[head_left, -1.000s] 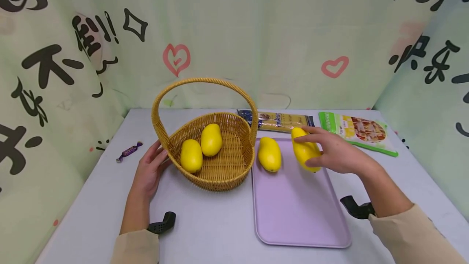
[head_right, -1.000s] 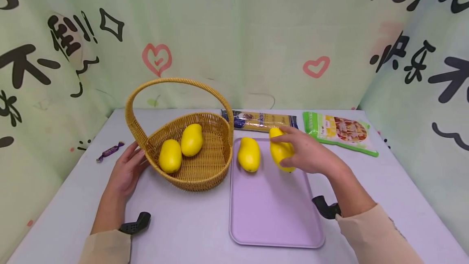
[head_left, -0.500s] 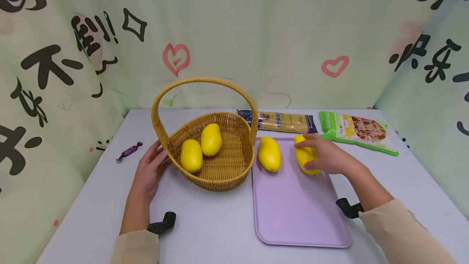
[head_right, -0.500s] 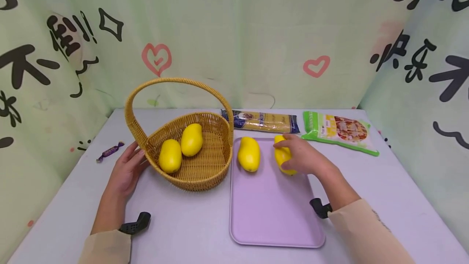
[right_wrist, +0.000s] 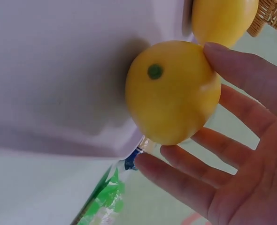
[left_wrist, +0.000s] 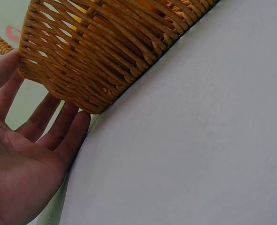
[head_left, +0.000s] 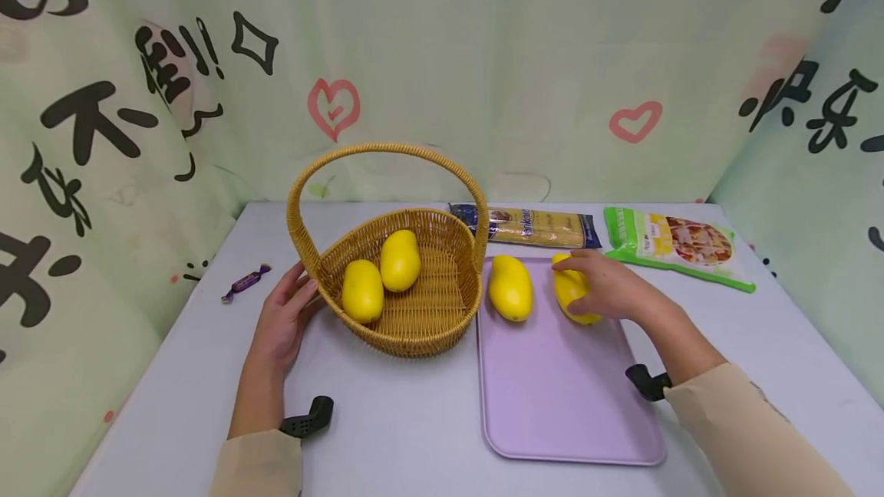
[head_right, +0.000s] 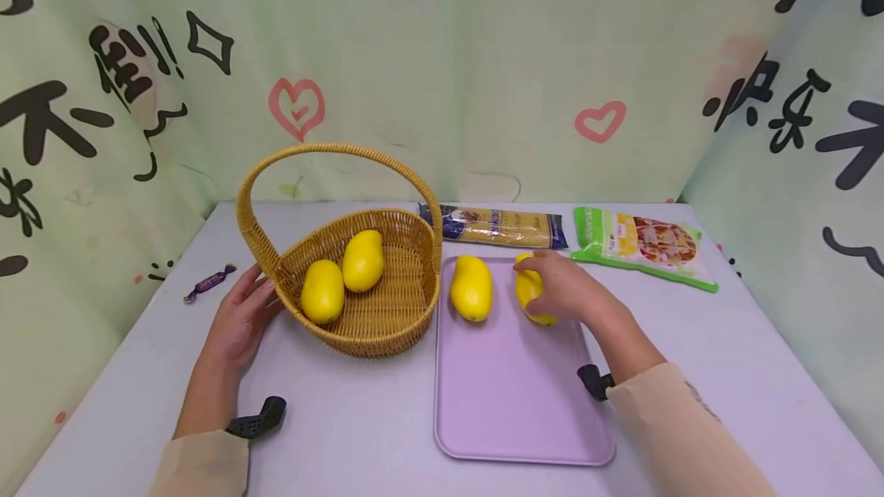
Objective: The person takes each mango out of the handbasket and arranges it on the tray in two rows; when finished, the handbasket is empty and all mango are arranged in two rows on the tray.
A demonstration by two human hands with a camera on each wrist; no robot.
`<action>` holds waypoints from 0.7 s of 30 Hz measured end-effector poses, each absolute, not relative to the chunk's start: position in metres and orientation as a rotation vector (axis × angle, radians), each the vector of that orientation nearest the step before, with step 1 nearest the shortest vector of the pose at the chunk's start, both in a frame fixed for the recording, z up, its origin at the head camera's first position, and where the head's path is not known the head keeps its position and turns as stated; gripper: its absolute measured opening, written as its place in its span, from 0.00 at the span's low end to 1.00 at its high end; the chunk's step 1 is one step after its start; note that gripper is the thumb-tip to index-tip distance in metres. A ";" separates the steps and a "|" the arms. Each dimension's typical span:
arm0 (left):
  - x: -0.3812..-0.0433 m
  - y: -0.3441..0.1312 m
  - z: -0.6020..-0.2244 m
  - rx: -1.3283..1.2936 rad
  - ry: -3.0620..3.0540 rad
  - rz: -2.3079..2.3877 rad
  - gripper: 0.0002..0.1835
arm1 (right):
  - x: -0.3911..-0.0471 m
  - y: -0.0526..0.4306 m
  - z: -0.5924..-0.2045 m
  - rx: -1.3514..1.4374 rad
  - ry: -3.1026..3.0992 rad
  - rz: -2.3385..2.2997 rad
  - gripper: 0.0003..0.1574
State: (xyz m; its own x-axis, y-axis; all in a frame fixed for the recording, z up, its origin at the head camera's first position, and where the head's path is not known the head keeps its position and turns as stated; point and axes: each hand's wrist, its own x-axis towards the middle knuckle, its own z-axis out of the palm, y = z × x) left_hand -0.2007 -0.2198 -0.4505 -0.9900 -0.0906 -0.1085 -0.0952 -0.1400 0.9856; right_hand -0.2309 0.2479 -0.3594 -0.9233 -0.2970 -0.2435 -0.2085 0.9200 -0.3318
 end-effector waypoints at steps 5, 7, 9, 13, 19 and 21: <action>-0.200 -0.222 -0.451 -0.214 2.055 2.367 0.33 | -0.233 0.244 -0.363 -0.419 2.815 -0.430 0.35; -0.200 -0.222 -0.450 -0.212 2.054 2.373 0.33 | -0.233 0.244 -0.364 -0.424 2.817 -0.434 0.35; -0.200 -0.222 -0.450 -0.209 2.057 2.375 0.33 | -0.233 0.245 -0.364 -0.425 2.811 -0.444 0.35; -0.201 -0.221 -0.450 -0.214 2.055 2.383 0.33 | -0.233 0.248 -0.362 -0.419 2.800 -0.471 0.35; -0.200 -0.220 -0.449 -0.223 2.056 2.373 0.33 | -0.232 0.251 -0.353 -0.383 2.788 -0.512 0.33; -0.200 -0.219 -0.448 -0.216 2.058 2.377 0.33 | -0.232 0.251 -0.348 -0.381 2.798 -0.528 0.33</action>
